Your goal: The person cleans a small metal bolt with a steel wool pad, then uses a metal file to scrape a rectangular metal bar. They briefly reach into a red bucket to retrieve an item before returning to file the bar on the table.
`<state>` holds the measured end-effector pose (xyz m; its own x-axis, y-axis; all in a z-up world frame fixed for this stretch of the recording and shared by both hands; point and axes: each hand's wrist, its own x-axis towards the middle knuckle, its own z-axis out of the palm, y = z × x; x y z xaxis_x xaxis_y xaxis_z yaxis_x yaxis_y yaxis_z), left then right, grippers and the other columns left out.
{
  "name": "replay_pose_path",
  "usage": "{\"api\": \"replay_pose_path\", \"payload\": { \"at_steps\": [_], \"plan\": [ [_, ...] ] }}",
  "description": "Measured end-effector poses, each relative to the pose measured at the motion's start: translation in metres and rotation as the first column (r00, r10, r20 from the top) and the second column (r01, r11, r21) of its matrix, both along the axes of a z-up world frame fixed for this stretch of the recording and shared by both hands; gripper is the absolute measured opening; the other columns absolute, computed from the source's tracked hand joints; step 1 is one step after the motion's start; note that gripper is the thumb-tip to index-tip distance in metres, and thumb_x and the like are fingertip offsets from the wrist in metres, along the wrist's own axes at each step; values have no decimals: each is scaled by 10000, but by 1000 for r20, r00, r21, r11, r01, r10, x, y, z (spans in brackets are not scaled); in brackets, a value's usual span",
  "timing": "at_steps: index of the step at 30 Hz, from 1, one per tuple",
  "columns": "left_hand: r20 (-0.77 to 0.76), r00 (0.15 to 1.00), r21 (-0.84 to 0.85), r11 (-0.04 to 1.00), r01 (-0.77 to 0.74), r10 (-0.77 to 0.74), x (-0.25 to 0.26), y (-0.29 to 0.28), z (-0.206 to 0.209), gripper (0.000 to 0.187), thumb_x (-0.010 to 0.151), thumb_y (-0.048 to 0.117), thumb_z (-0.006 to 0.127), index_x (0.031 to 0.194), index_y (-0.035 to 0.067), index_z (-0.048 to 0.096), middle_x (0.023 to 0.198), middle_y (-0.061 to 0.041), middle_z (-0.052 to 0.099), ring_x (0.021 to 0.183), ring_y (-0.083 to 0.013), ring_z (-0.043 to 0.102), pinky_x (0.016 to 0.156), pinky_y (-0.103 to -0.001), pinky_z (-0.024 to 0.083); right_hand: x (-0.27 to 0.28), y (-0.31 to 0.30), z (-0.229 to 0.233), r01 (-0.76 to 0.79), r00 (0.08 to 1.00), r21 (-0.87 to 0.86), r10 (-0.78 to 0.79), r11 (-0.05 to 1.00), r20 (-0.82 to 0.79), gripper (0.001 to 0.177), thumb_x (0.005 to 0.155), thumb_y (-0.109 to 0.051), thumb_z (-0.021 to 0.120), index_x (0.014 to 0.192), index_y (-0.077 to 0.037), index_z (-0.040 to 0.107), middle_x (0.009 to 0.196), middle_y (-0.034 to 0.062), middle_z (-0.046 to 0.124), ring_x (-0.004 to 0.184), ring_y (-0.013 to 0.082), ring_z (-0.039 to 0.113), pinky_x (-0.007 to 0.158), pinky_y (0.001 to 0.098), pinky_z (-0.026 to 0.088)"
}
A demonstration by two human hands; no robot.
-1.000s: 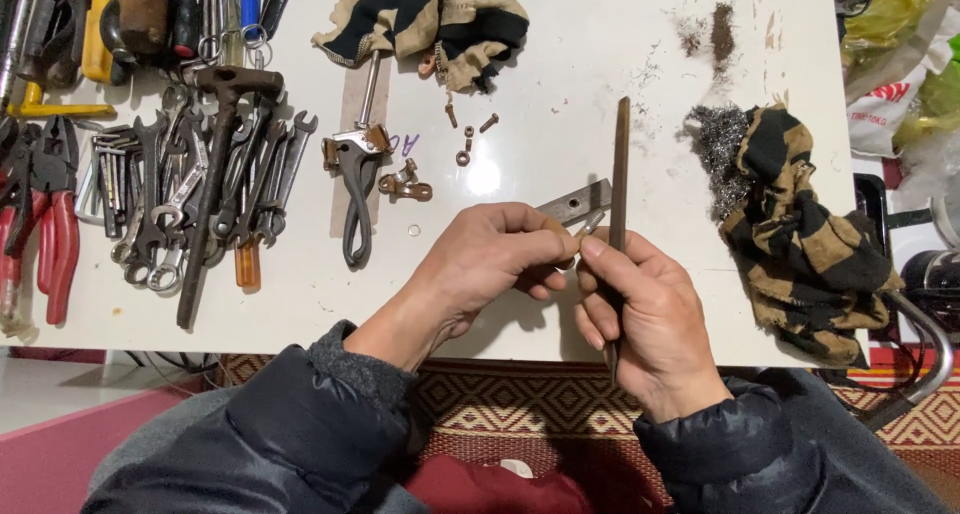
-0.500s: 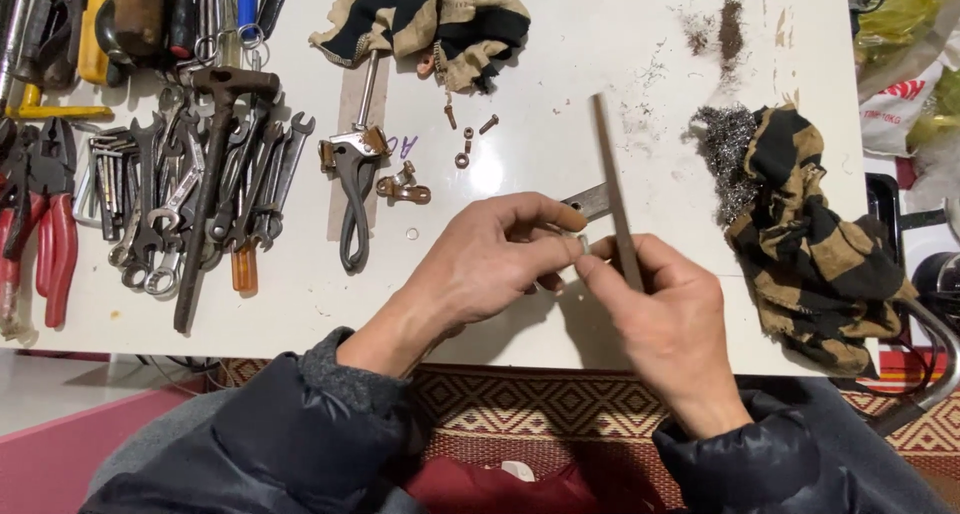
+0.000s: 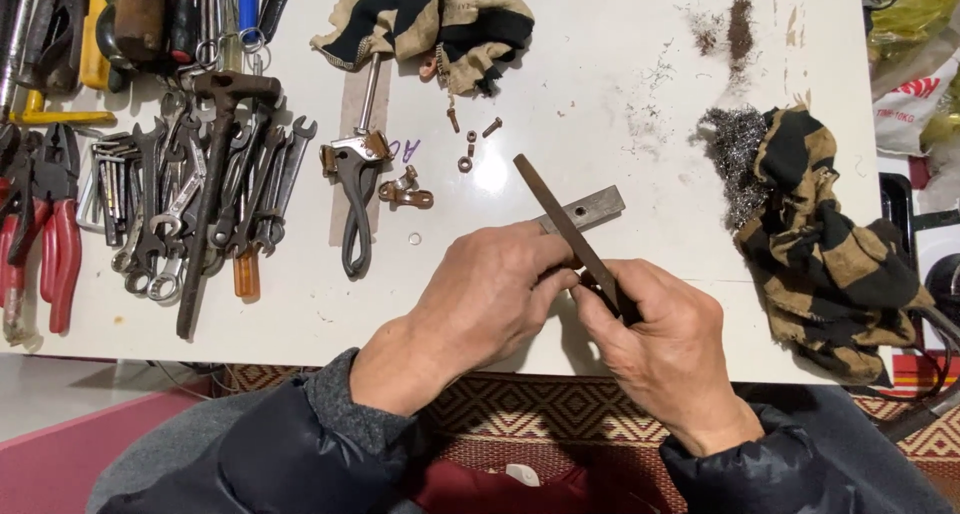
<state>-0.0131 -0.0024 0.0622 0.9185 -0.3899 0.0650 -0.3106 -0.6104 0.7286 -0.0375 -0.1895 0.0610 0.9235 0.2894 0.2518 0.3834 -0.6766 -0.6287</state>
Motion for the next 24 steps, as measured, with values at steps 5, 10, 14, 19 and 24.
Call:
{"api": "replay_pose_path", "payload": {
  "at_steps": [5, 10, 14, 19, 24],
  "plan": [
    [-148, 988, 71, 997, -30, 40, -3, 0, -4, 119, 1007, 121, 552, 922, 87, 628, 746, -72, 653, 629, -251, 639, 571, -390, 552, -5, 4, 1, 80, 991, -18, -81, 997, -110, 242, 882, -298, 757, 1051, -125, 747, 754, -16, 667, 607, 135, 546, 576, 311, 439],
    [-439, 820, 122, 928, -352, 368, 17, 14, 24, 213, 987, 271, 585, 1065, 142, 736, 995, -19, 779, 861, -178, 718, 837, -336, 580, -11, 2, 21, 283, 866, -75, -288, 956, -409, 393, 860, -376, 697, 1194, -175, 742, 648, -35, 642, 542, 122, 540, 546, 288, 516],
    [-412, 773, 49, 859, -509, 482, 19, 24, 19, 283, 895, 278, 563, 997, 122, 777, 984, -26, 807, 914, -190, 729, 855, -353, 537, -10, -4, 20, 328, 710, -302, -444, 895, -547, 511, 897, -455, 547, 1350, -241, 647, 801, 30, 749, 599, 207, 591, 643, 384, 523],
    [-492, 700, 118, 836, -536, 518, 14, 19, 4, 255, 879, 322, 583, 964, 178, 775, 928, 12, 791, 891, -185, 693, 821, -355, 510, -11, -10, 18, 340, 649, -380, -507, 860, -567, 477, 907, -446, 543, 1342, -274, 637, 926, 59, 775, 628, 284, 620, 766, 405, 508],
    [-494, 682, 130, 822, -555, 538, 14, 18, 0, 278, 891, 323, 563, 995, 166, 768, 949, -1, 789, 899, -197, 692, 810, -364, 510, -14, -14, 14, 301, 630, -412, -503, 860, -592, 480, 903, -458, 545, 1359, -326, 620, 945, 26, 800, 747, 249, 696, 798, 387, 523]
  ]
}}
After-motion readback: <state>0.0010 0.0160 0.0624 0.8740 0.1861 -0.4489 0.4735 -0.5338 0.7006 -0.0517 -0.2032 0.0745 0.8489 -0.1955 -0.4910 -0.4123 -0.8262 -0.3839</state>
